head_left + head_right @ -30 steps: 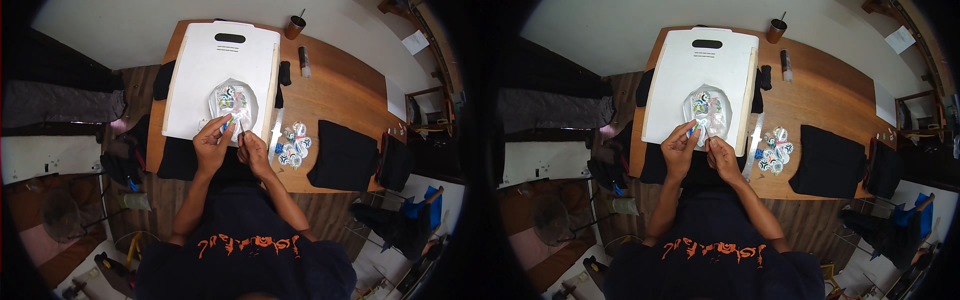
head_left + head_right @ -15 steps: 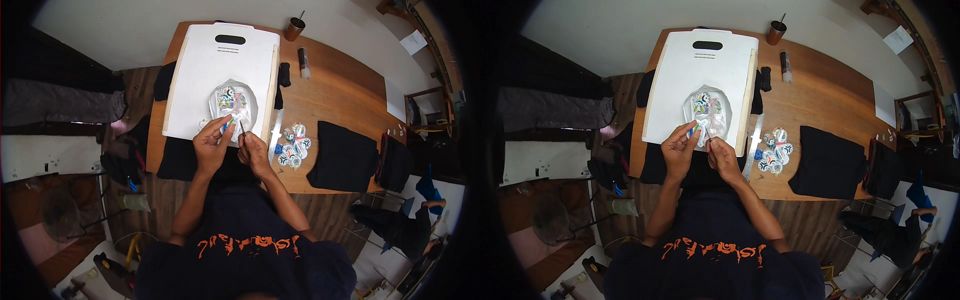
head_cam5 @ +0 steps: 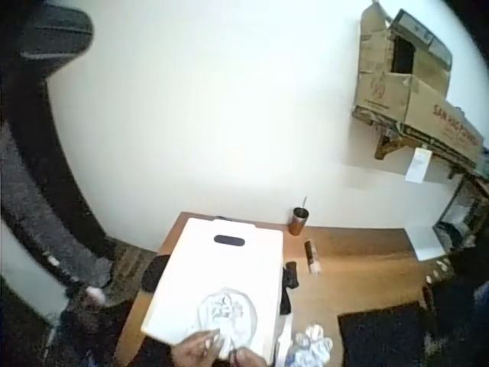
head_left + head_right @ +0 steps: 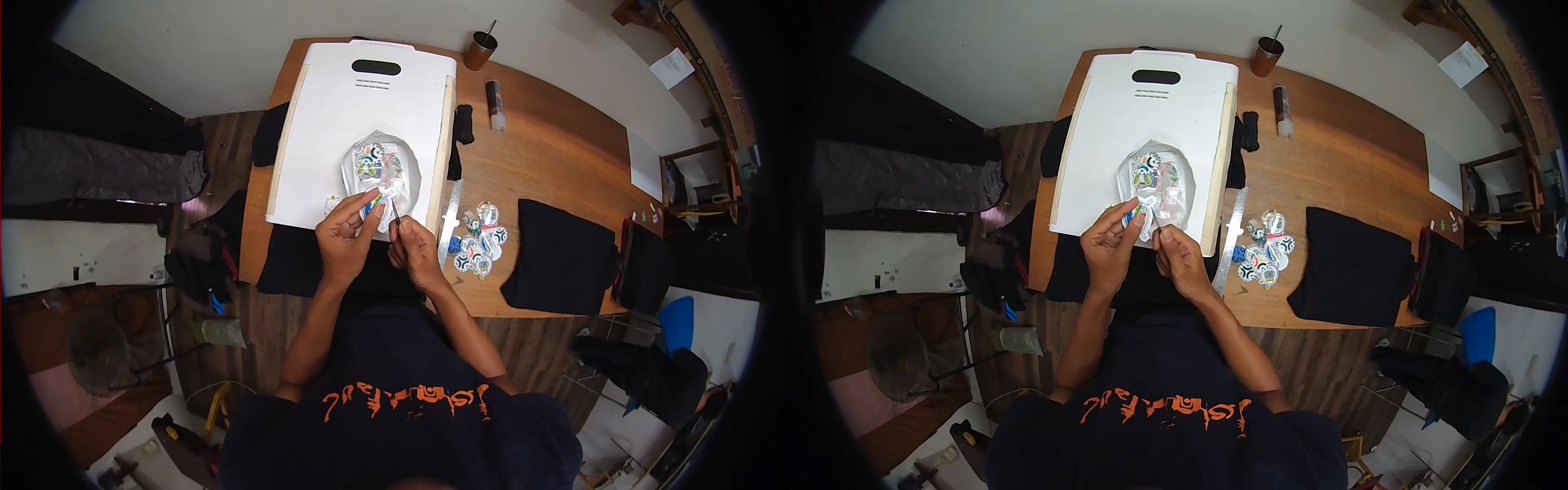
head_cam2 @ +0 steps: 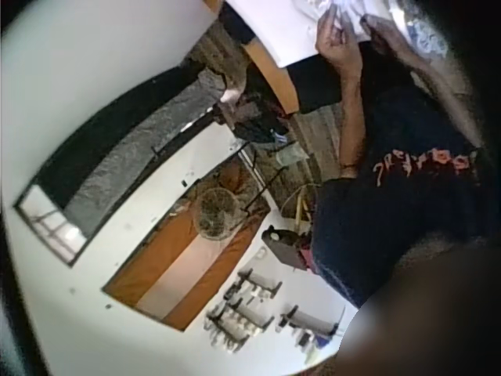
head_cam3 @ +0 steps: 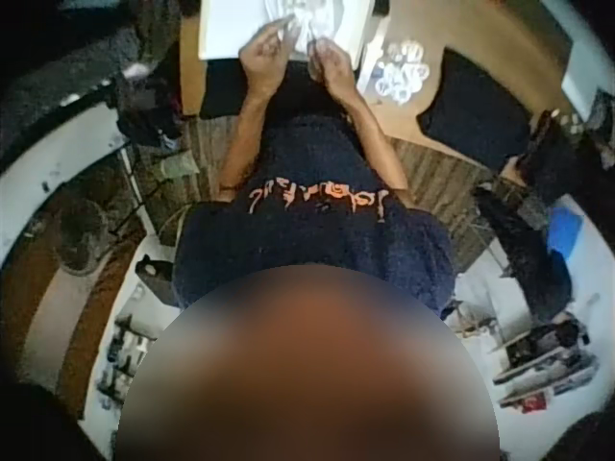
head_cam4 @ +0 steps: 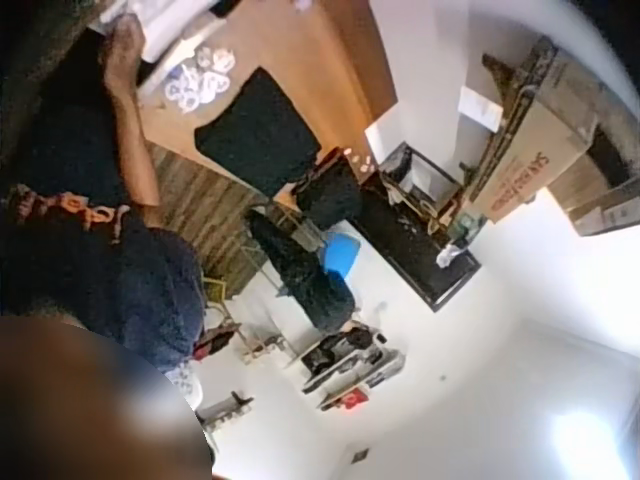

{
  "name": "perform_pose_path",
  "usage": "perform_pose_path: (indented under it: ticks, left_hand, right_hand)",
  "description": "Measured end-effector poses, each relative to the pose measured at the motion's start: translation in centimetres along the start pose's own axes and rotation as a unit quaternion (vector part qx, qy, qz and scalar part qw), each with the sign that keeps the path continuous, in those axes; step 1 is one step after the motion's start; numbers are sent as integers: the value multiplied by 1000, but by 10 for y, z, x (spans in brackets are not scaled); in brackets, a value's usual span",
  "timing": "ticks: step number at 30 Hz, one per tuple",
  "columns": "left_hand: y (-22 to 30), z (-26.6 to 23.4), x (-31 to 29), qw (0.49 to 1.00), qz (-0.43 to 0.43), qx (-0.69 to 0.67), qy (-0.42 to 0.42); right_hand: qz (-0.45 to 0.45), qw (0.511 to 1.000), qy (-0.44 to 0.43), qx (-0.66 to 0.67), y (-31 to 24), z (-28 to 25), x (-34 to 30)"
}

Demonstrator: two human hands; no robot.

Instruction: The recorder is using a weeding tool to separate or clean up printed sticker designs on a workbench.

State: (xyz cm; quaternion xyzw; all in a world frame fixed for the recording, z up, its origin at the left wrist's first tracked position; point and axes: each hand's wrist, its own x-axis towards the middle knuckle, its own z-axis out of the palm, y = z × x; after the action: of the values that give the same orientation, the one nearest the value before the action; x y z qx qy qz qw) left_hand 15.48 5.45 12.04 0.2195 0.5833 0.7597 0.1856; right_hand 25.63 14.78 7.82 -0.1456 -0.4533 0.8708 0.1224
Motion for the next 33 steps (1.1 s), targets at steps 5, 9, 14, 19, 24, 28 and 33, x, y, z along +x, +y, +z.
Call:
perform_pose_path:
  ticks: [5, 9, 14, 19, 24, 28, 33]
  left_hand:
    - [3, 2, 2, 1000, 8, -9, 3]
    - [2, 1, 2, 1000, -3, -11, 10]
    - [-3, 0, 2, 1000, 3, -11, 7]
    - [2, 7, 3, 998, -14, -27, 49]
    - [-17, 1, 4, 998, 9, -17, 52]
    - [-29, -3, 2, 995, -40, -62, 64]
    - [-27, 6, -4, 994, -26, -83, 64]
  right_hand:
    - [-1, 1000, -2, 4, 1, 0, 0]
    - [6, 1000, 3, 12, 2, 0, 0]
    - [-4, 1000, 1, -1, 4, -2, 2]
    - [-1, 1000, 4, 14, 9, -9, 3]
    - [-68, 996, 47, -18, 13, -4, 9]
    - [-71, 995, 62, -29, 9, -3, 11]
    - [-88, 987, 119, -60, -11, 16, 16]
